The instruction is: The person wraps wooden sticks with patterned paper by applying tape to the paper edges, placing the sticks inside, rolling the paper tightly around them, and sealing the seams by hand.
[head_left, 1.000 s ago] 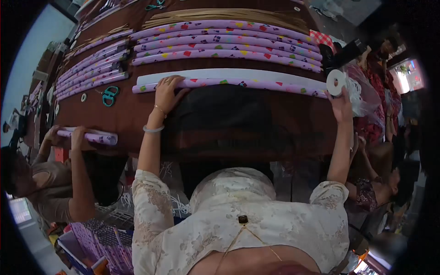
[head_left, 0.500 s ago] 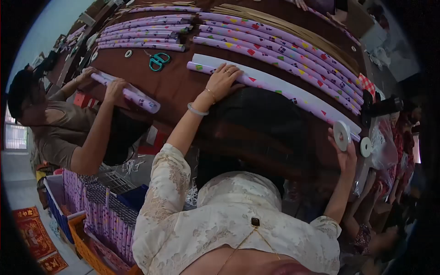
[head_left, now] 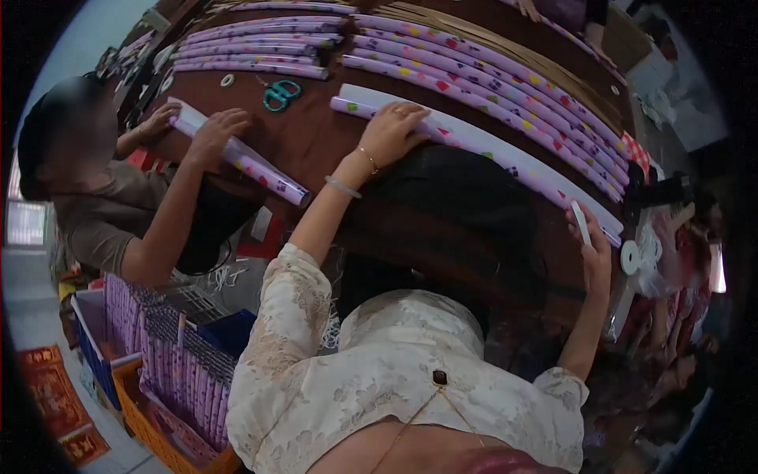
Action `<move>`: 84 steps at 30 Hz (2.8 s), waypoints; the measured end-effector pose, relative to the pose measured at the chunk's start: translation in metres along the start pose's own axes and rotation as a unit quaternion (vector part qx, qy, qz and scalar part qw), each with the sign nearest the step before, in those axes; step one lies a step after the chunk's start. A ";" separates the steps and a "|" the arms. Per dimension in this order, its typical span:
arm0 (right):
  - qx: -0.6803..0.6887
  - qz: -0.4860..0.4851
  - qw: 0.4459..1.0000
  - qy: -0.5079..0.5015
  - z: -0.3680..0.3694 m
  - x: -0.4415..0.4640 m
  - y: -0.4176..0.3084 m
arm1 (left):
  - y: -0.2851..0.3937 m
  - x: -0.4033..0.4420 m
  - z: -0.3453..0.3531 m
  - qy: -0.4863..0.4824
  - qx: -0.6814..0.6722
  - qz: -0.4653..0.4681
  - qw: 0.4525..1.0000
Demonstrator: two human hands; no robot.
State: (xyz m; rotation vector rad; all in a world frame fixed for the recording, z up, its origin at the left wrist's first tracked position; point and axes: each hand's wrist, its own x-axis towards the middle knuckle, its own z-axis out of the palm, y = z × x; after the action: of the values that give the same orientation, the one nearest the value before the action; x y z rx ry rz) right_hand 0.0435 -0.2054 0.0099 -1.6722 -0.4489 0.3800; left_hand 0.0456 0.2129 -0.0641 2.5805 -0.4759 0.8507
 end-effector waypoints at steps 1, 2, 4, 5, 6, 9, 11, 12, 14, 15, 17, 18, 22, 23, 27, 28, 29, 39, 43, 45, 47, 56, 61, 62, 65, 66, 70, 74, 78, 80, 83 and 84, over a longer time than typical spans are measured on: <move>-0.030 -0.014 0.999 -0.001 0.001 0.002 -0.004 | 0.010 0.005 -0.007 0.033 -0.041 -0.025 0.998; -0.061 -0.028 0.998 -0.002 0.003 0.005 -0.008 | 0.022 0.011 -0.013 0.066 -0.081 -0.052 0.993; -0.094 -0.062 0.994 0.000 0.018 0.012 -0.018 | 0.059 0.023 -0.025 0.115 -0.123 -0.065 0.984; -0.099 -0.070 0.993 0.001 0.021 0.015 -0.016 | 0.079 0.026 -0.033 0.096 -0.207 -0.114 0.967; -0.095 -0.061 0.994 -0.007 0.025 0.018 -0.017 | 0.094 0.027 -0.040 0.076 -0.285 -0.161 0.942; -0.123 -0.072 0.989 -0.036 0.038 0.024 -0.027 | 0.131 0.036 -0.042 0.025 -0.365 -0.126 0.922; -0.140 -0.083 0.986 -0.041 0.043 0.026 -0.028 | 0.145 0.040 -0.033 0.008 -0.398 -0.104 0.911; -0.145 -0.103 0.983 -0.045 0.047 0.027 -0.029 | 0.153 0.041 -0.032 -0.011 -0.417 -0.113 0.902; -0.151 -0.123 0.980 -0.051 0.052 0.028 -0.032 | 0.163 0.041 -0.030 -0.032 -0.439 -0.148 0.886; -0.164 -0.121 0.978 -0.044 0.054 0.028 -0.034 | 0.165 0.040 -0.029 -0.038 -0.435 -0.151 0.887; -0.176 -0.118 0.977 -0.037 0.057 0.027 -0.035 | 0.166 0.037 -0.025 -0.046 -0.431 -0.155 0.888; -0.182 -0.121 0.975 -0.039 0.058 0.027 -0.035 | 0.165 0.036 -0.023 -0.035 -0.430 -0.154 0.889; -0.198 -0.124 0.971 -0.046 0.061 0.028 -0.035 | 0.163 0.034 -0.032 -0.019 -0.376 -0.137 0.916; -0.195 -0.127 0.971 -0.047 0.062 0.028 -0.034 | 0.162 0.033 -0.032 -0.019 -0.372 -0.137 0.918; -0.205 -0.130 0.969 -0.040 0.062 0.032 -0.031 | 0.160 0.028 -0.042 0.022 -0.305 -0.043 0.951; -0.209 -0.127 0.969 -0.044 0.063 0.034 -0.030 | 0.161 0.027 -0.048 0.029 -0.271 -0.015 0.962; -0.203 -0.133 0.969 -0.052 0.067 0.038 -0.031 | 0.160 0.026 -0.053 0.041 -0.264 -0.012 0.964; 0.006 -0.007 0.980 -0.198 0.090 0.063 -0.044 | 0.112 0.017 -0.088 0.090 -0.168 -0.106 0.976; -0.056 0.009 0.962 -0.266 0.099 0.092 -0.054 | 0.087 0.011 -0.098 0.101 -0.192 -0.176 0.960; -0.002 0.052 0.964 -0.260 0.100 0.113 -0.048 | 0.056 0.007 -0.097 0.129 -0.115 -0.187 0.967; 0.070 0.142 0.960 -0.231 0.100 0.135 -0.040 | 0.025 0.004 -0.101 0.115 -0.071 -0.258 0.956; 0.038 0.164 0.972 -0.166 0.121 0.213 0.002 | -0.099 0.006 -0.068 -0.034 0.053 -0.414 0.908; -0.176 0.153 0.968 -0.097 0.140 0.214 0.012 | -0.126 0.007 -0.055 -0.105 0.041 -0.474 0.873; -0.177 0.125 0.972 -0.094 0.143 0.211 0.017 | -0.130 0.006 -0.052 -0.108 0.041 -0.475 0.873; -0.231 0.113 0.961 -0.102 0.148 0.212 0.028 | -0.130 0.002 -0.047 -0.115 0.086 -0.449 0.882; -0.227 0.118 0.961 -0.103 0.150 0.210 0.028 | -0.131 0.002 -0.045 -0.113 0.087 -0.453 0.880; -0.287 0.094 0.947 -0.108 0.156 0.204 0.024 | -0.132 0.003 -0.041 -0.118 0.089 -0.482 0.864; -0.339 0.026 0.937 -0.076 0.158 0.202 0.031 | -0.135 -0.001 -0.040 -0.124 0.099 -0.484 0.860; -0.362 0.049 0.924 -0.112 0.160 0.201 0.020 | -0.137 -0.007 -0.042 -0.116 0.078 -0.479 0.867; -0.395 0.064 0.910 -0.105 0.162 0.200 0.016 | -0.135 -0.007 -0.043 -0.113 0.074 -0.473 0.871; -0.410 0.063 0.903 -0.111 0.162 0.199 0.010 | -0.133 -0.007 -0.043 -0.111 0.064 -0.479 0.868; -0.409 0.064 0.904 -0.111 0.161 0.199 0.014 | -0.132 -0.006 -0.042 -0.104 0.082 -0.483 0.865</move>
State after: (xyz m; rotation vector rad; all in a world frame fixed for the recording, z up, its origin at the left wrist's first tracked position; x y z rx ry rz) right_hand 0.1385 0.0306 -0.0266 -2.4986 -0.7352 0.5241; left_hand 0.0768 0.3477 -0.0692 2.5570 0.8371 0.2432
